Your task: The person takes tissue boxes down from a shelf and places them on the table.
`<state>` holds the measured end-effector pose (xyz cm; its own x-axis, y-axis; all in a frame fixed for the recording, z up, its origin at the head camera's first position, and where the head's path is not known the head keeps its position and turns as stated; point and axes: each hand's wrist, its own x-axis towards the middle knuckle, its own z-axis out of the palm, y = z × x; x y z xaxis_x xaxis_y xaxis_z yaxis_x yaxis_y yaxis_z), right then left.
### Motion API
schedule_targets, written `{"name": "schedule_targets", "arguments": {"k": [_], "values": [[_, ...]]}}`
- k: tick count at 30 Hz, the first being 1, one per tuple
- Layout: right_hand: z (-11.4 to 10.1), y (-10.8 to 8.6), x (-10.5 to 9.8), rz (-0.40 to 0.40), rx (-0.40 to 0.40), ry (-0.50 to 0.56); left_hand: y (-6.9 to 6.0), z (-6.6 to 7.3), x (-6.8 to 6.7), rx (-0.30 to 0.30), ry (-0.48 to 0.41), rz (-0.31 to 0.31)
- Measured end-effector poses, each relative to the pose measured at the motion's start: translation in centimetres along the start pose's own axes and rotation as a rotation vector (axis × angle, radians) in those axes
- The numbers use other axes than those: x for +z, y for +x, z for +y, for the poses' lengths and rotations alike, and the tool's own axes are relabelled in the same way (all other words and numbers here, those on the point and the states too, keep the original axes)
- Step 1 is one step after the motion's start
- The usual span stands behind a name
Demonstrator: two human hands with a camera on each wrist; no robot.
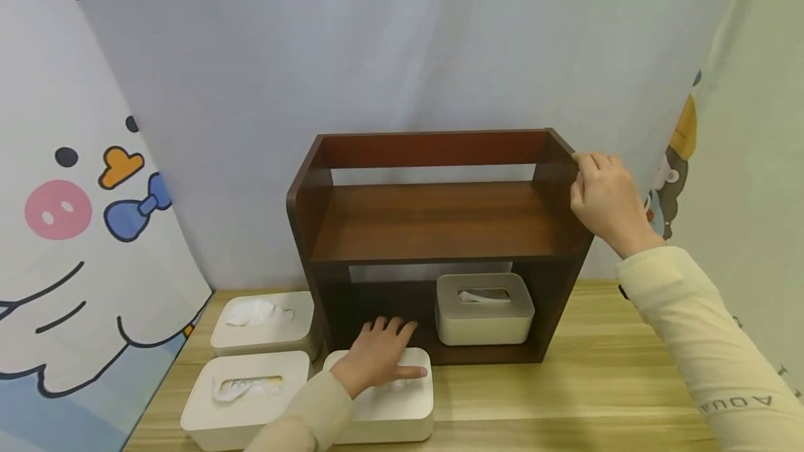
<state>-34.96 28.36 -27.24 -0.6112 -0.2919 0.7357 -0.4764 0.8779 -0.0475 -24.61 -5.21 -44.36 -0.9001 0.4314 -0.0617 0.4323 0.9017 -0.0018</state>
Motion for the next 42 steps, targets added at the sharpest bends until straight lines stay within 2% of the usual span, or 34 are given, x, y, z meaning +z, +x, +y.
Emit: {"name": "schedule_targets", "arguments": {"k": [8, 16, 27, 32, 37, 42], "values": [[-0.1, 0.2, 0.0, -0.01, 0.011, -0.003, 2.3, 0.4, 0.1, 0.015, -0.011, 0.116], [-0.2, 0.1, 0.0, -0.019, 0.015, -0.004, 4.8, 1.3, 0.3, 0.03, -0.04, 0.181], [-0.1, 0.1, 0.0, -0.012, 0.02, -0.005, 8.0, 2.2, 1.3, 0.045, -0.032, 0.35], [0.0, 0.0, 0.1, -0.012, 0.015, -0.009, 9.0, 2.6, 1.7, 0.03, -0.015, 0.362], [0.1, 0.0, 0.1, -0.011, 0.012, -0.003, 9.8, 2.9, 1.9, -0.002, -0.069, 0.31], [0.1, 0.0, 0.0, -0.011, 0.014, 0.01, 10.3, 3.0, 2.1, -0.017, -0.114, 0.284]]}}
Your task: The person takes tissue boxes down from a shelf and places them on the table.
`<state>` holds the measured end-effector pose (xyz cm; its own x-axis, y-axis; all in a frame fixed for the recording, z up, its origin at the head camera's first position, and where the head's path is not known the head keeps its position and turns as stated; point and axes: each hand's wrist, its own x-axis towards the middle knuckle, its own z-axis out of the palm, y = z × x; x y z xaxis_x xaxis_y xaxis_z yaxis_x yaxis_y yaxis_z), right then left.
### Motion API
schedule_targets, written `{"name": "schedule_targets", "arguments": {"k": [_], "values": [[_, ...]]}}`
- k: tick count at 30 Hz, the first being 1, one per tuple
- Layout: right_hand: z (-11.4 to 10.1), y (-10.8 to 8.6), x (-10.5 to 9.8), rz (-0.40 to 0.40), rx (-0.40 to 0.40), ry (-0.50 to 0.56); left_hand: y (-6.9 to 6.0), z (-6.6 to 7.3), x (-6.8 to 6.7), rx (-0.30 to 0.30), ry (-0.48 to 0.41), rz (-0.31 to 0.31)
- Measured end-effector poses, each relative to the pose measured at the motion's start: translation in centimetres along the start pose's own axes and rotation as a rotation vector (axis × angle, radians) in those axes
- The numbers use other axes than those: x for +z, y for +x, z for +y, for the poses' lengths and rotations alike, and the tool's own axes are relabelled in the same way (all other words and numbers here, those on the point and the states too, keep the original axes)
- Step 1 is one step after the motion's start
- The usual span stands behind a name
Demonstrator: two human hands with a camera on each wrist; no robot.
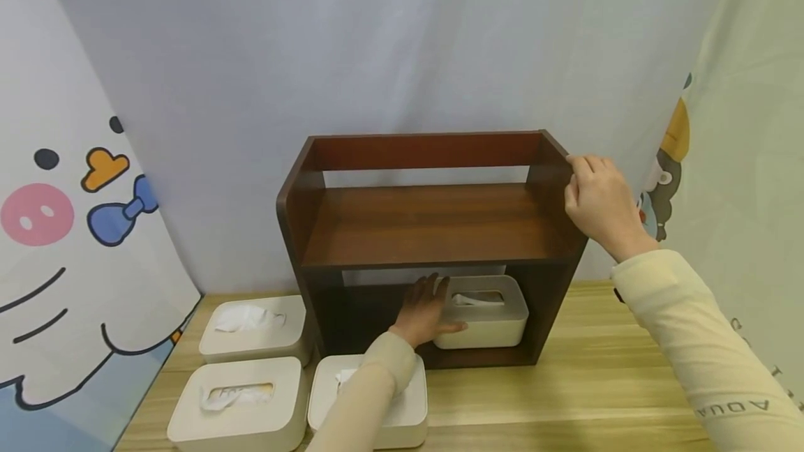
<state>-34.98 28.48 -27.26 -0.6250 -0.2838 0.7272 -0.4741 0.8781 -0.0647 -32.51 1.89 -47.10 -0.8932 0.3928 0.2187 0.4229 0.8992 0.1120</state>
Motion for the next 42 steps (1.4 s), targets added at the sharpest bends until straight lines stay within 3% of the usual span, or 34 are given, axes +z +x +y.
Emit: {"name": "schedule_targets", "arguments": {"k": [7, 13, 20, 26, 29, 37, 42], "values": [[0.0, 0.1, 0.0, 0.009, -0.005, 0.002, 0.4, 0.0, 0.6, -0.041, -0.096, -0.107], [0.2, 0.0, 0.3, 0.024, -0.018, 0.001, 0.5, 0.3, 1.3, -0.049, -0.106, -0.192], [0.1, 0.0, 0.3, 0.024, -0.016, 0.005, 0.3, 0.5, 1.6, -0.072, -0.025, -0.162], [-0.1, 0.0, 0.1, 0.009, 0.004, 0.007, -0.2, 0.7, 1.7, -0.018, 0.137, -0.082], [-0.1, 0.0, 0.2, 0.008, 0.004, 0.006, -0.2, 0.9, 1.6, -0.007, 0.172, -0.057], [0.0, -0.1, 0.5, 0.01, 0.0, 0.008, 0.6, 0.7, 1.5, -0.064, 0.083, -0.079], [0.1, -0.2, 0.6, 0.015, -0.005, 0.0, 1.3, 0.4, 2.1, -0.065, 0.02, -0.118]]}}
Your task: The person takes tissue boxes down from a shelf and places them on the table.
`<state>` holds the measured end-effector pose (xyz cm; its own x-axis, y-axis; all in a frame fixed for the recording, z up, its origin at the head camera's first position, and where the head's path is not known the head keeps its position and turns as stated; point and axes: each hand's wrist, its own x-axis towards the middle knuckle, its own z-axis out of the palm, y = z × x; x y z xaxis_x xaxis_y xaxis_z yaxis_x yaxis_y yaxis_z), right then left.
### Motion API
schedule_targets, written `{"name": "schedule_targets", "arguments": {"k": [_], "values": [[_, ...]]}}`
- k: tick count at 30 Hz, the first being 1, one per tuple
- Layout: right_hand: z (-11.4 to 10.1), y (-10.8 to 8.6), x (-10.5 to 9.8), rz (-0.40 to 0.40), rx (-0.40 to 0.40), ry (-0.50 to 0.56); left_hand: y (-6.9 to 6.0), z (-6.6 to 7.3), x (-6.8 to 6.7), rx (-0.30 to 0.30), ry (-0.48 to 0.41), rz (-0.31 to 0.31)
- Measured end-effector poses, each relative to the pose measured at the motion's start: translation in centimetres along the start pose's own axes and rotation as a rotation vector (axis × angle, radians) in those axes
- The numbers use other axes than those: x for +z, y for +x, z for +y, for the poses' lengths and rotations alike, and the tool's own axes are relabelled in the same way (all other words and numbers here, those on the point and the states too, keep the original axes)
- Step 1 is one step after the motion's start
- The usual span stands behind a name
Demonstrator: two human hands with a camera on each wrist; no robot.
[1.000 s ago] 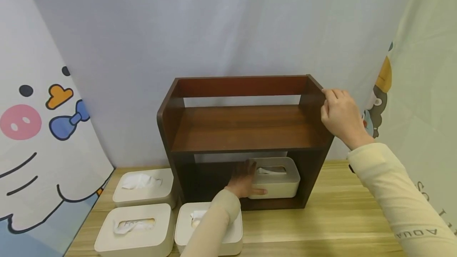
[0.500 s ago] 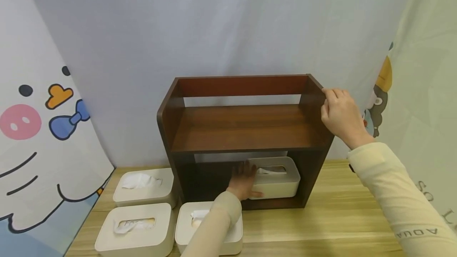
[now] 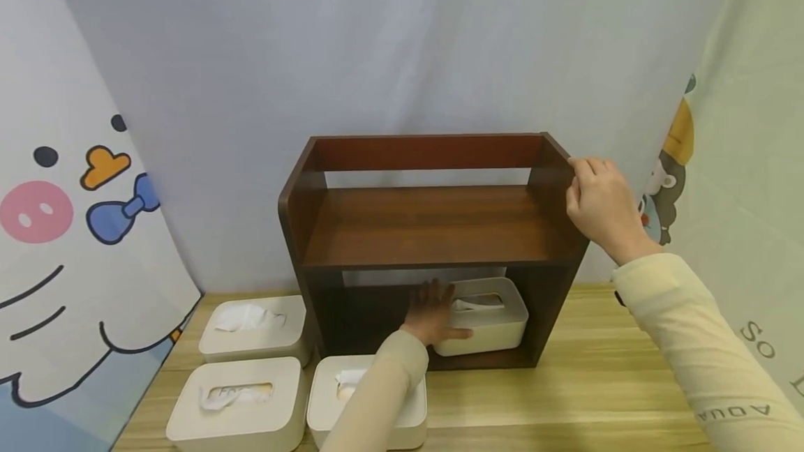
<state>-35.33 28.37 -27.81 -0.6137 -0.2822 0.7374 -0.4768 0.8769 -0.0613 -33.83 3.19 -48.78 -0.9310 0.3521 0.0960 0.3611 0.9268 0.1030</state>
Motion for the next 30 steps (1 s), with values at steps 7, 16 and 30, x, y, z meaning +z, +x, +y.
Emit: {"name": "schedule_targets", "arguments": {"k": [7, 16, 30], "values": [[0.1, 0.1, 0.2, 0.028, -0.012, 0.002, 0.9, 0.3, 0.6, 0.006, -0.111, -0.093], [0.1, 0.2, 0.4, 0.012, -0.005, -0.004, 1.2, 0.5, 1.5, -0.003, -0.121, -0.079], [-0.1, 0.2, 0.1, -0.014, 0.003, 0.002, 0.2, 0.7, 1.5, 0.01, -0.053, 0.022]]}}
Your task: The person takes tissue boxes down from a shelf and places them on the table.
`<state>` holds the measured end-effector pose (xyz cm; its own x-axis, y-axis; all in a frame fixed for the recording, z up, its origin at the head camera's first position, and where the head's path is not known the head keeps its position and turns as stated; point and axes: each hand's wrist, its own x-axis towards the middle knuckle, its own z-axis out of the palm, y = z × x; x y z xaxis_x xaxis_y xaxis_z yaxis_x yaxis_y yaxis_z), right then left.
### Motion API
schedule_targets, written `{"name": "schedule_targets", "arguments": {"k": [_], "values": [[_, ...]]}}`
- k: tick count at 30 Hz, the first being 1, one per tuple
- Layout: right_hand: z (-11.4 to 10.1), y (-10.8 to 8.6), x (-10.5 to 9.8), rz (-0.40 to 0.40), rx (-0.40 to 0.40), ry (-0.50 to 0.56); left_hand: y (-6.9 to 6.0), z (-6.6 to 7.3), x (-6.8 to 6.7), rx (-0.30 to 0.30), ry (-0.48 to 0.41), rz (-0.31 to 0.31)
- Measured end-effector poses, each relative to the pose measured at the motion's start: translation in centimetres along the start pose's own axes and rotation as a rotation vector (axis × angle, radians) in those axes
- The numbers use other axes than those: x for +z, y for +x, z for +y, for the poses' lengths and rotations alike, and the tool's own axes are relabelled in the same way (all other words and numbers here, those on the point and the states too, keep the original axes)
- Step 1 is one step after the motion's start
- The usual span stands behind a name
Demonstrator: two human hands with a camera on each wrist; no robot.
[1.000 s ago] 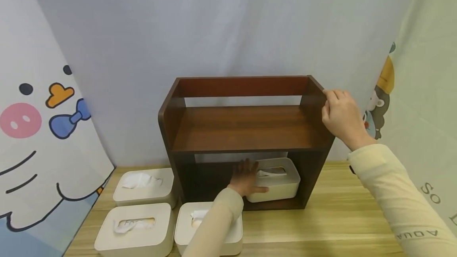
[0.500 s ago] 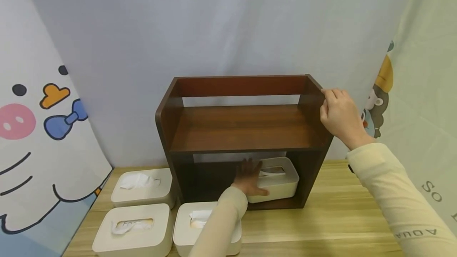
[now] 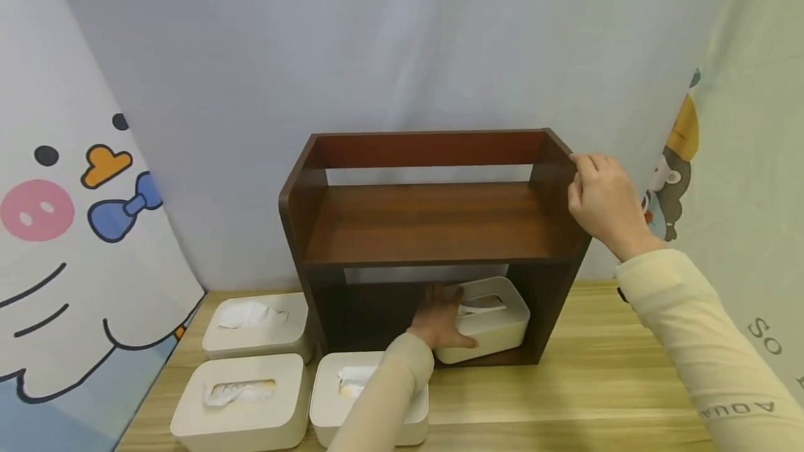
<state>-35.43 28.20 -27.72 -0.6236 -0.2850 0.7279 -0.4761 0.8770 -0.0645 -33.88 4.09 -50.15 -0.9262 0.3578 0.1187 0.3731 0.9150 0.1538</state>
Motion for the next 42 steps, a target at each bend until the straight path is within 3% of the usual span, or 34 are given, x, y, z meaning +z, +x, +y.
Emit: {"name": "schedule_targets", "arguments": {"k": [13, 20, 30, 42], "values": [[-0.2, 0.1, 0.0, 0.013, -0.005, 0.009, -1.3, 0.2, -0.7, 0.023, 0.067, 0.037], [-0.3, -0.1, -0.2, 0.002, 0.001, 0.008, -2.0, 0.3, -1.2, 0.072, 0.072, 0.047], [-0.3, 0.0, -0.4, -0.001, 0.011, -0.001, -3.9, 1.3, -2.3, 0.109, 0.122, 0.013], [-0.3, 0.0, -0.5, -0.012, 0.019, 0.004, -6.3, 1.8, -1.9, 0.171, 0.199, -0.01]]}}
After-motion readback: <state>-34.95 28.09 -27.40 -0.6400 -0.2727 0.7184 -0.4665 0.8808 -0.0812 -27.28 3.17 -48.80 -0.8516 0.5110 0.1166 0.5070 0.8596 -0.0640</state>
